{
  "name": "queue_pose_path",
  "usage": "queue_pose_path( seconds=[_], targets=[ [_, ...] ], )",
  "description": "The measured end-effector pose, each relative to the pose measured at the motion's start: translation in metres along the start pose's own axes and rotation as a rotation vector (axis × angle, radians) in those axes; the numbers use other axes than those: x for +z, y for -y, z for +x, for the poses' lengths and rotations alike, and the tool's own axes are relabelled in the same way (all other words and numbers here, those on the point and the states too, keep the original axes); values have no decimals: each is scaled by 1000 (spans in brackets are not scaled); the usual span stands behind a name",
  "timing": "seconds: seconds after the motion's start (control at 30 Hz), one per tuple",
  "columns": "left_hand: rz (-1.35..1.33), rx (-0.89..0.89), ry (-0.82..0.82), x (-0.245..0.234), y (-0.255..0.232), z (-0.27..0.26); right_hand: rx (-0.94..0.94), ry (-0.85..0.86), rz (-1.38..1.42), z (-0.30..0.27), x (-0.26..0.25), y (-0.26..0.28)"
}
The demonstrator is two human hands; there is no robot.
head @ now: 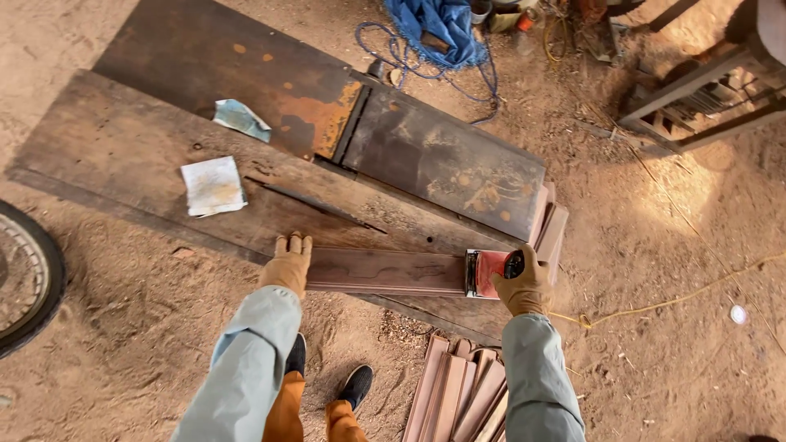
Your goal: The recorder is using a handheld power sander to smooth a piece of lumber on a workbench.
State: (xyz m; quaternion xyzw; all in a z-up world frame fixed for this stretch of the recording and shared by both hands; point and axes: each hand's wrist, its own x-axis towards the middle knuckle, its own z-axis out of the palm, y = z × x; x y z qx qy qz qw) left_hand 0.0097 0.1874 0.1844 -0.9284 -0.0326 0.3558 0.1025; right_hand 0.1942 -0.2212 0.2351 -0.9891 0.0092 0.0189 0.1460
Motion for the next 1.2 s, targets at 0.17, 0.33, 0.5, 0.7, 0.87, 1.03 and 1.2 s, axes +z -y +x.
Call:
queue_pose_path(
  seconds=[0.17, 0.33, 0.5, 0.7, 0.87, 1.03, 1.2],
  targets=[
    [28, 1, -103, 6, 2, 3, -27, 57, -29, -26, -10, 55],
    [-199, -70, 6, 2, 3, 5, 53, 189, -99, -54, -15, 110],
    [-300, -99, -49, -6, 7, -7, -4, 176, -96, -74, -2, 145],
    [-266, -106, -195, 35, -4, 24, -27, 217, -92, -96, 4, 193],
    [-303, -116, -214, 28, -3, 18, -53, 260, -89, -114, 16, 229],
    [-429, -120, -304, 40, -5, 25, -84, 270, -49, -136, 26, 265],
    [-422, -79, -300, 46, -2, 30, -78, 266, -38, -142, 9, 279]
  ],
)
